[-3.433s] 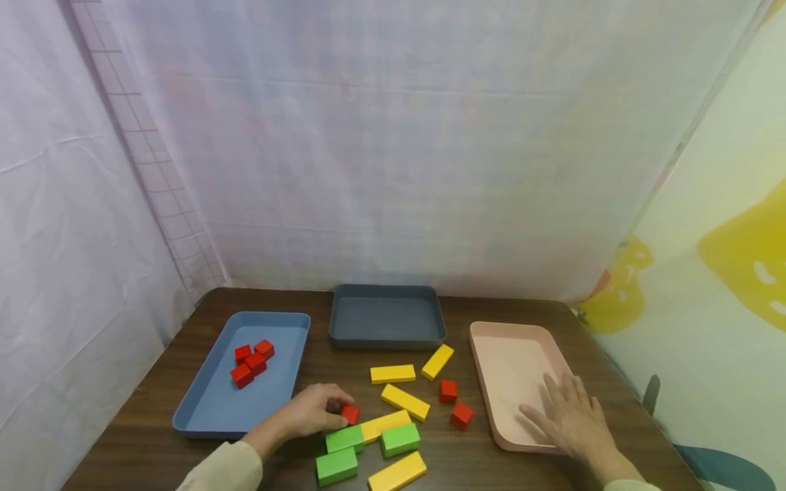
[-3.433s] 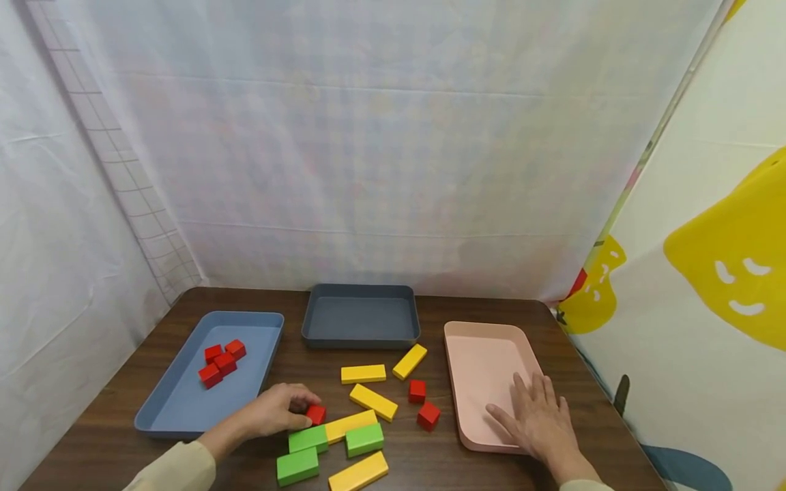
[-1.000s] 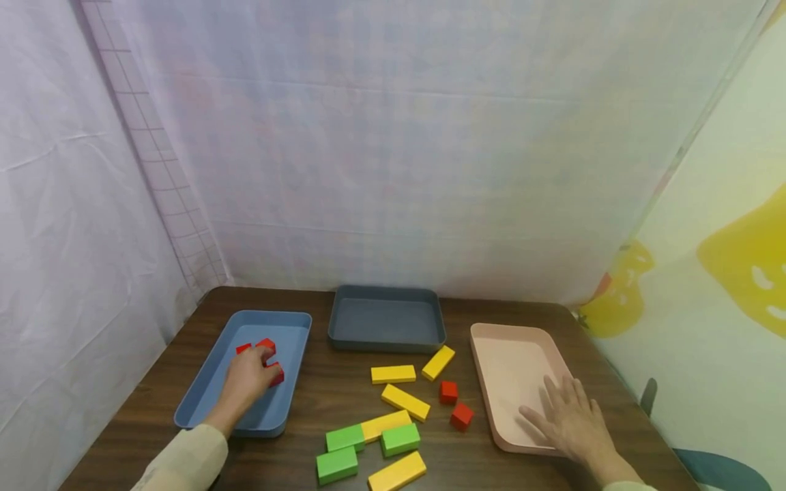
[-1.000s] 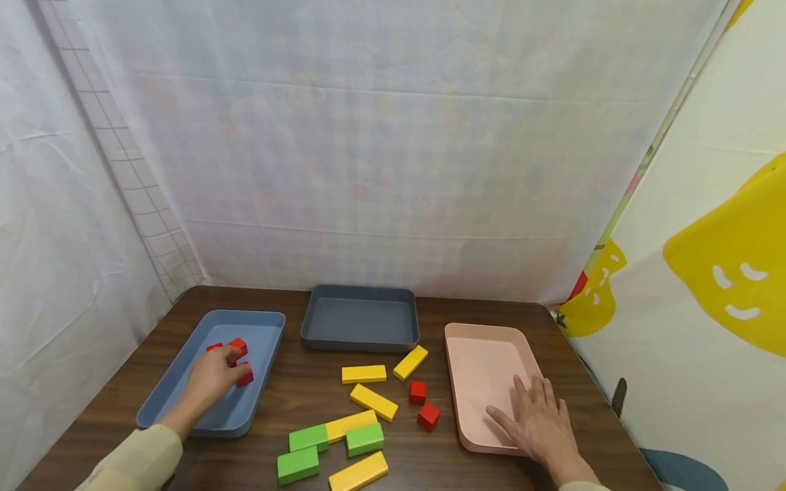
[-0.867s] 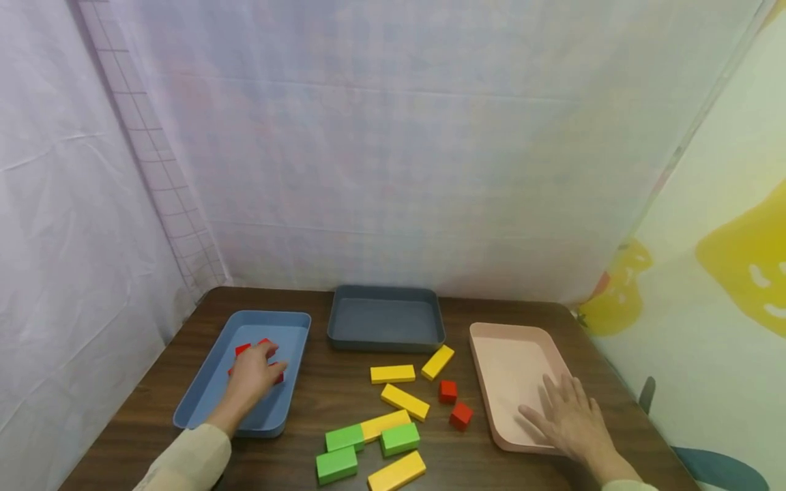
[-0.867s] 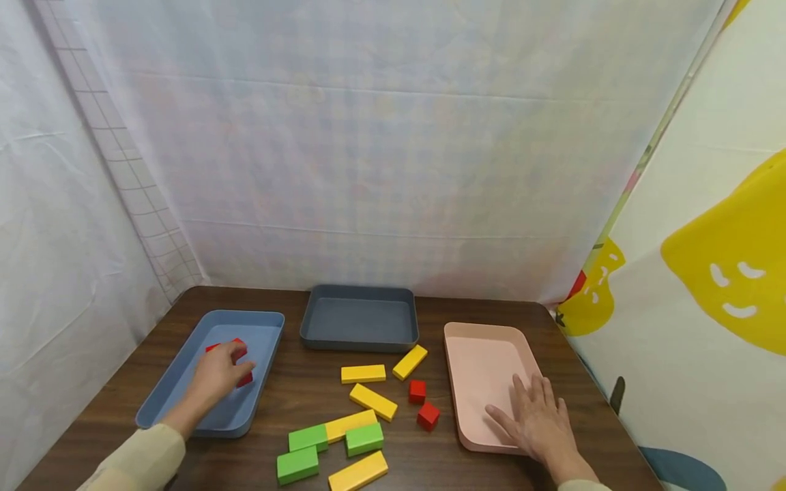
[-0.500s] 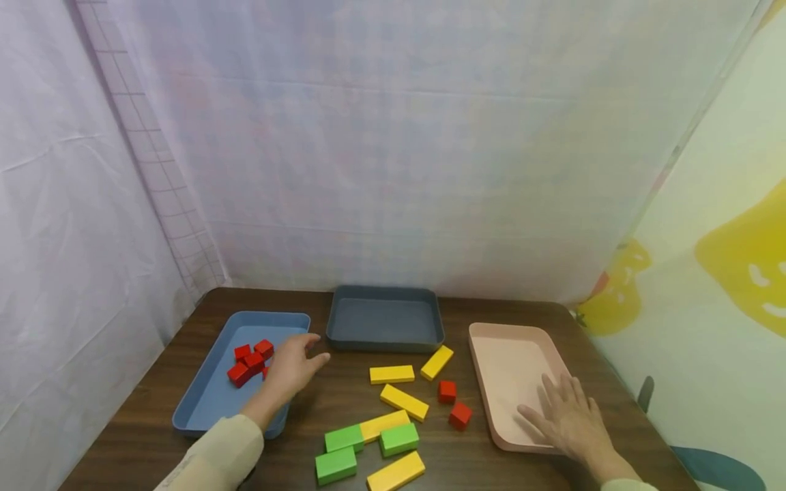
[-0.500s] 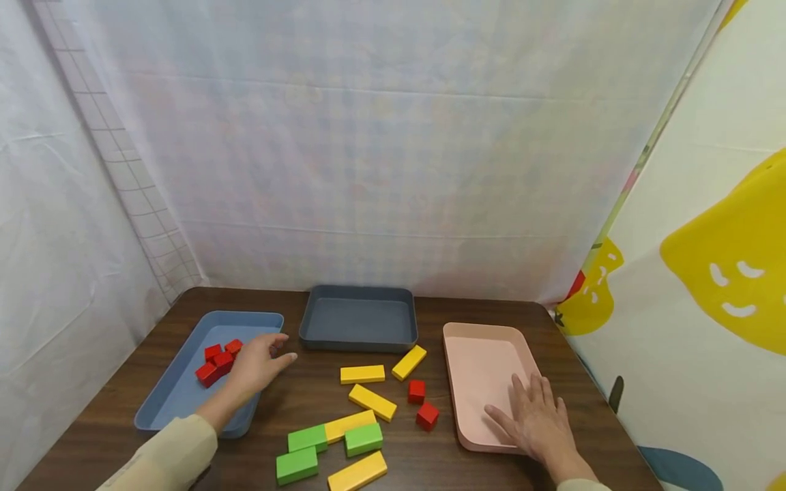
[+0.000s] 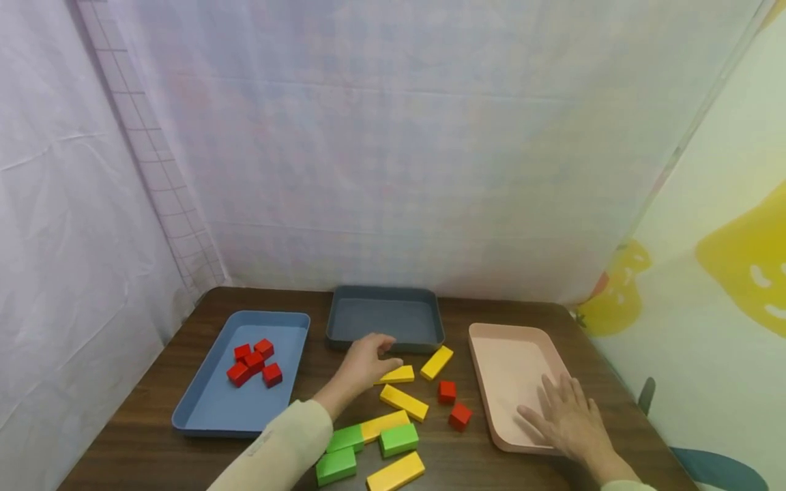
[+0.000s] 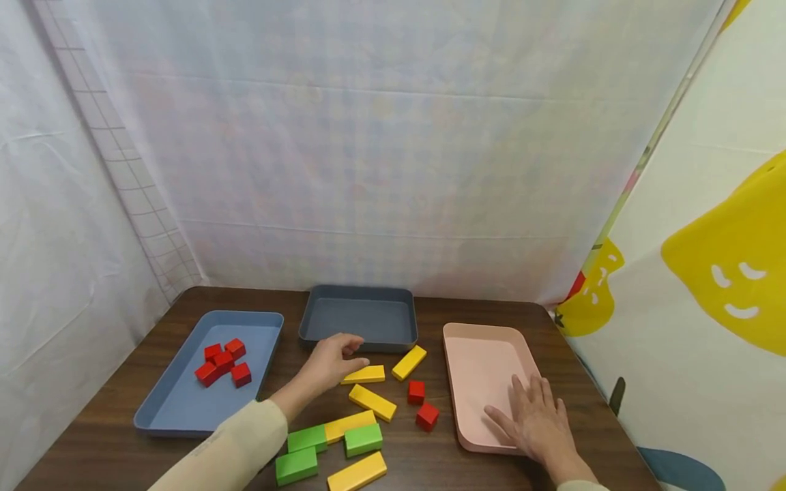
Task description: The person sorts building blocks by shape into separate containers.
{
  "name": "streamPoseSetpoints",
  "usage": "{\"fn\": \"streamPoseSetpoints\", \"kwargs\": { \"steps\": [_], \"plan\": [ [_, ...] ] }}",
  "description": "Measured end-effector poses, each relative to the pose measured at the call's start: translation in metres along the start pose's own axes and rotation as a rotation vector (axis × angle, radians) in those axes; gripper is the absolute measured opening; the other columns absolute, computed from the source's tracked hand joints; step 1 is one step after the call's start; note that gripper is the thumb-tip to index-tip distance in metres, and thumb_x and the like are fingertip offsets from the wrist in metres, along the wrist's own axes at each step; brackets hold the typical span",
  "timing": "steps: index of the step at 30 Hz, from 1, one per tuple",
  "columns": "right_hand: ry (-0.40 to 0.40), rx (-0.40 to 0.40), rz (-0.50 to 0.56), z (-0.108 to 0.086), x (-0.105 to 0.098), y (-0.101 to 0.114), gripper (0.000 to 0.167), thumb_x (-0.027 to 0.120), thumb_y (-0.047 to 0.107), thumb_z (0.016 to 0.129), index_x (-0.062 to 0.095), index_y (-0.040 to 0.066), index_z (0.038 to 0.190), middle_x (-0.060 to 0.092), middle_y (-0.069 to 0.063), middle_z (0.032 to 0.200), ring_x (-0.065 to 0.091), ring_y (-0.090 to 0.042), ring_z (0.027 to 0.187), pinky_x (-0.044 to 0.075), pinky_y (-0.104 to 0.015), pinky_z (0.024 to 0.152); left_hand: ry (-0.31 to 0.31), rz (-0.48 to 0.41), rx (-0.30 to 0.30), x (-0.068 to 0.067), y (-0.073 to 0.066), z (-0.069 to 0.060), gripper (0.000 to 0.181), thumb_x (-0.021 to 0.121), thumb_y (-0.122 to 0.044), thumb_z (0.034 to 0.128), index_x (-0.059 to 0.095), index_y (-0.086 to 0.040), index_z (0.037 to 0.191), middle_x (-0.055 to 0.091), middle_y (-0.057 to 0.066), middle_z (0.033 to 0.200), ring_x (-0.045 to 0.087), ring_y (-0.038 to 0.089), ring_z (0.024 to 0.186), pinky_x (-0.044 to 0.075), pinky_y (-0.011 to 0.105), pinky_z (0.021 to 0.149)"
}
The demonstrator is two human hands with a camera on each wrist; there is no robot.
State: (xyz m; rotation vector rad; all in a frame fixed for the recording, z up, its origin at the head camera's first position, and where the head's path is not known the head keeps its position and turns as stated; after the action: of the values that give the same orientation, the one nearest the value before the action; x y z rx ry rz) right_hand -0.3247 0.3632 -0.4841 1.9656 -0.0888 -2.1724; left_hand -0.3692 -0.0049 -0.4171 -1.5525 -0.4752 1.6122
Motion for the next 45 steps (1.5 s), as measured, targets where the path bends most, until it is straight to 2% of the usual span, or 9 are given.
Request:
{"fn": "streamPoseSetpoints", "kwargs": {
  "steps": [6,9,11,18,22,29,36,39,45],
  "plan": [
    [-0.006,-0.008,0.005,-0.001,0.001,0.0,0.095,0.046,0.069,0.094,0.03,-0.005,0.152,0.011,-0.042,0.153,0.005,-0.06,0.139,0.006,-0.08,0.101,0.076,-0.01,0.052,0.043,-0.024,0.009,0.045,0.077,-0.024,0.0884,0.065,-0.005,0.127,0.065,0.011,0.119,0.06,0.028,0.11,0.05,0.041,0.092],
    [-0.01,-0.011,0.007,0.0,0.001,0.002,0.095,0.046,0.068,0.094,0.03,-0.005,0.152,0.011,-0.042,0.153,0.005,-0.06,0.14,0.006,-0.08,0.101,0.102,-0.006,0.071,0.06,-0.032,0.011,0.046,0.078,-0.023,0.087,0.065,-0.003,0.127,0.065,0.012,0.118,0.061,0.029,0.109,0.051,0.04,0.092],
    [-0.01,-0.009,0.002,0.0,0.001,0.003,0.095,0.046,0.069,0.094,0.031,-0.005,0.151,0.012,-0.042,0.153,0.005,-0.06,0.14,0.007,-0.079,0.101,0.117,-0.008,0.061,0.069,-0.032,0.012,0.046,0.079,-0.022,0.0862,0.066,-0.004,0.127,0.066,0.011,0.117,0.061,0.028,0.108,0.051,0.038,0.091],
    [-0.012,-0.006,-0.006,0.001,-0.001,0.003,0.095,0.046,0.069,0.094,0.031,-0.005,0.151,0.012,-0.041,0.153,0.007,-0.06,0.139,0.007,-0.079,0.101,0.123,0.008,0.068,0.089,-0.037,0.019,0.045,0.081,-0.015,0.0812,0.068,-0.001,0.122,0.067,0.011,0.11,0.062,0.025,0.097,0.052,0.033,0.085],
    [-0.01,-0.007,-0.002,0.0,-0.001,0.004,0.095,0.046,0.069,0.093,0.032,-0.005,0.151,0.013,-0.041,0.153,0.008,-0.06,0.139,0.007,-0.079,0.102,0.131,0.077,0.072,0.098,-0.038,0.021,0.045,0.082,-0.016,0.0802,0.069,-0.002,0.121,0.069,0.01,0.109,0.063,0.023,0.099,0.051,0.032,0.087],
    [-0.021,-0.008,0.004,-0.001,0.0,0.006,0.094,0.048,0.068,0.093,0.033,-0.004,0.151,0.014,-0.041,0.153,0.009,-0.059,0.139,0.009,-0.079,0.102,0.17,0.187,0.022,0.115,-0.03,0.025,0.038,0.082,-0.015,0.0799,0.072,-0.006,0.115,0.07,0.006,0.11,0.062,0.022,0.105,0.049,0.033,0.092],
    [-0.017,-0.01,-0.001,0.001,0.002,0.006,0.094,0.047,0.069,0.093,0.033,-0.004,0.151,0.014,-0.041,0.153,0.008,-0.059,0.14,0.009,-0.079,0.101,0.151,0.25,-0.008,0.116,-0.025,0.025,0.026,0.081,-0.015,0.0818,0.075,-0.006,0.106,0.069,0.006,0.106,0.061,0.023,0.104,0.048,0.034,0.094],
    [-0.018,-0.016,-0.009,0.002,0.002,0.005,0.094,0.046,0.068,0.094,0.033,-0.004,0.151,0.014,-0.041,0.153,0.008,-0.059,0.14,0.008,-0.079,0.101,0.132,0.257,0.009,0.109,-0.028,0.025,0.025,0.081,-0.016,0.0813,0.075,-0.005,0.103,0.069,0.006,0.103,0.062,0.023,0.101,0.049,0.033,0.092],
    [-0.019,-0.019,-0.024,0.004,0.001,0.002,0.094,0.046,0.068,0.094,0.033,-0.005,0.151,0.014,-0.042,0.152,0.009,-0.06,0.139,0.009,-0.079,0.101,0.092,0.225,0.073,0.085,-0.036,0.028,0.022,0.08,-0.013,0.0777,0.076,-0.003,0.097,0.069,0.005,0.093,0.06,0.018,0.083,0.05,0.027,0.077]
  ]
}}
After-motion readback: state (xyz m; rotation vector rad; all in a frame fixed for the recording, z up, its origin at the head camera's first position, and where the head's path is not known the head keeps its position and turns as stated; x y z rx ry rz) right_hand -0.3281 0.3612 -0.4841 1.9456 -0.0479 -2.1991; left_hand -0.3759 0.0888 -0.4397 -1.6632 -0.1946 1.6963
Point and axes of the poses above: each hand's wrist, its own z-axis towards the middle knuckle, its own x-axis out of the palm, y = z × x, the point moved 10 cm from there along z, towards the middle knuckle
